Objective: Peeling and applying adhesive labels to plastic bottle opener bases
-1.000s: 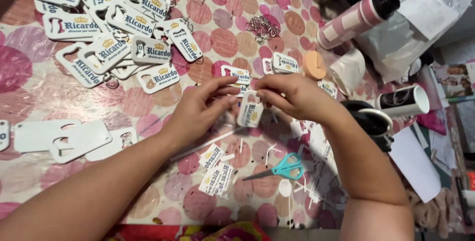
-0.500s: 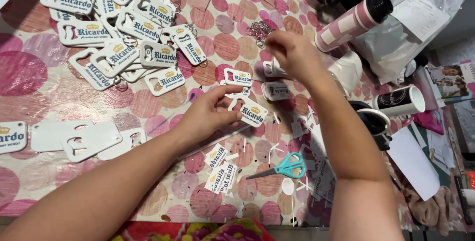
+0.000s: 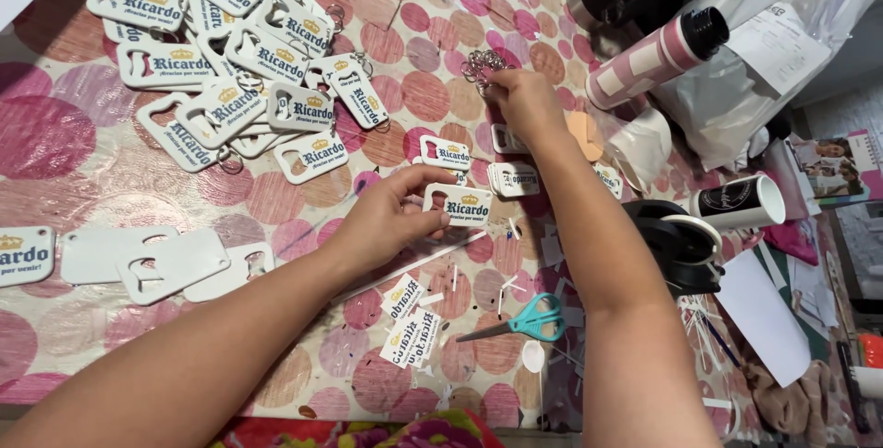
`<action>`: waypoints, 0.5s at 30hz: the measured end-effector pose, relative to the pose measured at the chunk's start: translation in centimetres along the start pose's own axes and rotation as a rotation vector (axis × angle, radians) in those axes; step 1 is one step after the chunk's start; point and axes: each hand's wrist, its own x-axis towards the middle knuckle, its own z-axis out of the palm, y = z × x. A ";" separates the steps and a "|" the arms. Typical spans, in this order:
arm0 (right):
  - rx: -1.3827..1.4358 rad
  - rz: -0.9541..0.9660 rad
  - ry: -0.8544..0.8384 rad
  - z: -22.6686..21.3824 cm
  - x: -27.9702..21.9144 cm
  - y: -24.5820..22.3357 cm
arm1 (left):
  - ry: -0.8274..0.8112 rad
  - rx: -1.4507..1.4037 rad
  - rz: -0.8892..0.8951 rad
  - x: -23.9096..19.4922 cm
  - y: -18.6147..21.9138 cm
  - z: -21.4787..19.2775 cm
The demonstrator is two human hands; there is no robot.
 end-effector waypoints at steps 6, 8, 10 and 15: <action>0.750 0.122 0.187 -10.1 -6.6 -8.2 | 0.011 -0.034 -0.052 -0.7 1.5 0.1; 0.777 0.113 0.182 -11.5 -9.4 -9.5 | 0.023 0.122 -0.031 -1.6 2.9 0.9; 0.803 0.111 0.178 -12.6 -12.3 -11.2 | 0.030 0.278 -0.016 -1.6 3.2 0.8; 0.939 0.076 0.322 -12.0 -18.7 -14.7 | 0.077 0.435 0.067 -0.6 2.1 0.1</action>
